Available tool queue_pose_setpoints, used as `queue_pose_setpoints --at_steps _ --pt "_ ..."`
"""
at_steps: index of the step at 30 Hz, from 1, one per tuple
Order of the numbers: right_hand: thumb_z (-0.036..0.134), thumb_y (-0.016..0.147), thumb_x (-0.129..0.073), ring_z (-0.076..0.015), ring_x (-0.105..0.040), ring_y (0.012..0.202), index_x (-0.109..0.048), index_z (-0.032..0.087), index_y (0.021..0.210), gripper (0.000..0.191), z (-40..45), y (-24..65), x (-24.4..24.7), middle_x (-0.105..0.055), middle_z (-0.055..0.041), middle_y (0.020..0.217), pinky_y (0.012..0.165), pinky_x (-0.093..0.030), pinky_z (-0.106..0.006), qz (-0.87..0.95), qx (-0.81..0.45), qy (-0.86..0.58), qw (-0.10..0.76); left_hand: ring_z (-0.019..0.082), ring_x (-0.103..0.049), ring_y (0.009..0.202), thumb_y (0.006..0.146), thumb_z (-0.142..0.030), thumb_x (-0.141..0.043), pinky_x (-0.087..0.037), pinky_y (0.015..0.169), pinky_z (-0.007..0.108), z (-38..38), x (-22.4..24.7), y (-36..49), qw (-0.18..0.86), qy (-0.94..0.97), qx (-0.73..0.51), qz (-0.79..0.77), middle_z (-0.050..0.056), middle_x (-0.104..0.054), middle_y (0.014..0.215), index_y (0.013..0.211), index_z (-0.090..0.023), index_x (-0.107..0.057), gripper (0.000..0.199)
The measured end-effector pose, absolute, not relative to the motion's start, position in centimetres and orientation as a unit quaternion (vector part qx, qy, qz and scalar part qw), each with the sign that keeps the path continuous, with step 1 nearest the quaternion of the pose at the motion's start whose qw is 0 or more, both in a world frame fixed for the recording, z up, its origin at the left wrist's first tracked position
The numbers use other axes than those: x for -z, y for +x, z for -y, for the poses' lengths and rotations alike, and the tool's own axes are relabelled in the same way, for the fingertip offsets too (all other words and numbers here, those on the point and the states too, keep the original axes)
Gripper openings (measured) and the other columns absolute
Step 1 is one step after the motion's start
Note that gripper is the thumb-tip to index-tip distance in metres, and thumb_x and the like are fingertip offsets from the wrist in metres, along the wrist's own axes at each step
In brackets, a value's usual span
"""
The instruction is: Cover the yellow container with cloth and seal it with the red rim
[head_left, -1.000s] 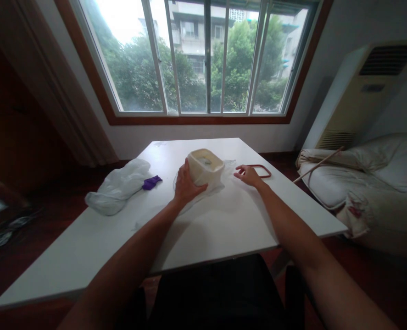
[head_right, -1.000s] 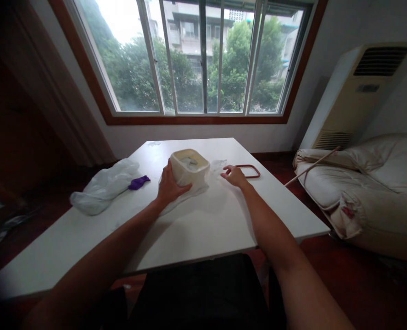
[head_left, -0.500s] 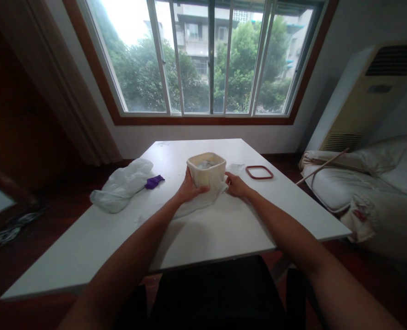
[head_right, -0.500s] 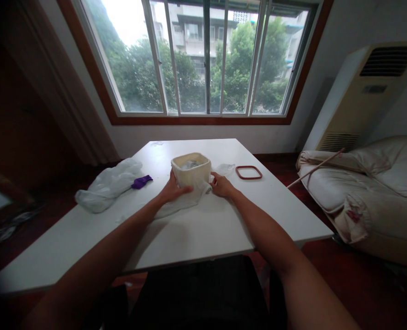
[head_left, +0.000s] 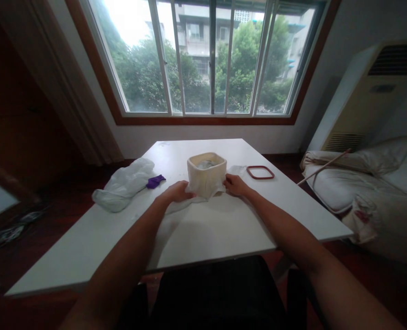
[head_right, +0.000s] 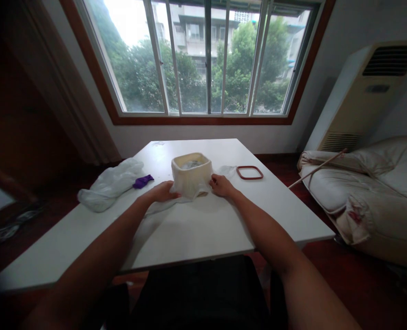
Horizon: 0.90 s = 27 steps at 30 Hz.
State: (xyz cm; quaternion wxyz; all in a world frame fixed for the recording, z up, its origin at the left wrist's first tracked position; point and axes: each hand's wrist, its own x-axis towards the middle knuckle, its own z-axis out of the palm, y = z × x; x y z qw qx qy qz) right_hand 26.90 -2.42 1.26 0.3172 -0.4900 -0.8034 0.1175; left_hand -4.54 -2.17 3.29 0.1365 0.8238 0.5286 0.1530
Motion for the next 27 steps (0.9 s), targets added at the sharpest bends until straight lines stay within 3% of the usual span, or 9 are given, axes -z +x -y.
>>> queue_pose_setpoints --at_steps 5,9,11,14,17,22,27 --pt "0.028 0.087 -0.047 -0.012 -0.059 0.051 -0.054 0.019 0.088 0.012 2.8 27.5 -2.7 -0.067 -0.0013 0.067 0.05 -0.042 -0.021 0.744 -0.189 -0.5 0.4 0.029 -0.069 0.09 0.078 -0.047 -0.061 -0.046 0.075 0.031 1.8 -4.6 -4.7 0.121 0.793 -0.149 -0.578 0.012 -0.075 0.093 0.087 -0.02 -0.075 0.032" --pt "0.036 0.087 -0.048 -0.0125 -0.06 0.046 -0.05 0.02 0.095 0.018 3.1 27.5 -3.9 -0.066 0.0012 0.064 0.044 -0.044 -0.02 0.645 -0.229 -0.515 0.516 0.028 -0.066 0.08 0.073 -0.051 -0.063 -0.044 0.065 0.029 1.6 -5.4 -5.3 0.225 0.704 -0.293 -0.607 0.009 -0.07 0.07 0.069 -0.016 -0.071 0.036" --pt "0.04 0.087 -0.047 -0.0137 -0.063 0.049 -0.047 0.021 0.099 0.022 3.1 27.3 -4.3 -0.065 0.0024 0.063 0.046 -0.047 -0.022 0.604 -0.233 -0.505 0.57 0.025 -0.063 0.075 0.069 -0.052 -0.066 -0.043 0.062 0.029 1.5 -5.6 -5.4 0.27 0.65 -0.364 -0.61 0.007 -0.068 0.069 0.069 -0.014 -0.069 0.038" --pt "0.045 0.089 -0.046 -0.0162 -0.068 0.061 -0.044 0.022 0.103 0.028 2.9 27.0 -4.6 -0.064 0.0011 0.07 0.057 -0.055 -0.027 0.573 -0.213 -0.477 0.632 0.021 -0.059 0.071 0.07 -0.052 -0.062 -0.043 0.06 0.028 1.6 -5.9 -5.2 0.301 0.606 -0.44 -0.59 0.005 -0.068 0.072 0.076 -0.015 -0.069 0.038" --pt "0.046 0.089 -0.051 -0.0195 -0.069 0.083 -0.048 0.021 0.105 0.031 2.8 26.6 -4.8 -0.068 -0.0071 0.093 0.078 -0.058 -0.035 0.58 -0.154 -0.447 0.663 0.019 -0.06 0.07 0.075 -0.05 -0.054 -0.047 0.06 0.029 1.8 -6.5 -4.5 0.33 0.565 -0.515 -0.554 0.004 -0.067 0.073 0.087 -0.017 -0.067 0.037" --pt "0.047 0.092 -0.054 -0.0247 -0.06 0.118 -0.051 0.019 0.125 0.044 3.8 25.3 -5.5 -0.061 -0.0147 0.13 0.104 -0.048 -0.044 0.663 -0.111 -0.367 0.643 0.02 -0.065 0.089 0.08 -0.051 -0.053 -0.054 0.08 0.033 2.4 -7.8 -2.6 0.347 0.514 -0.677 -0.396 0.005 -0.068 0.096 0.108 -0.018 -0.059 0.044" --pt "0.05 0.096 -0.049 -0.0244 -0.054 0.128 -0.058 0.018 0.127 0.044 4.9 23.9 -5.7 -0.061 -0.0132 0.133 0.112 -0.041 -0.044 0.729 -0.063 -0.356 0.581 0.024 -0.062 0.111 0.083 -0.053 -0.063 -0.049 0.099 0.041 3.6 -8.3 -1.0 0.27 0.596 -0.685 -0.319 0.009 -0.065 0.117 0.12 -0.019 -0.054 0.051"
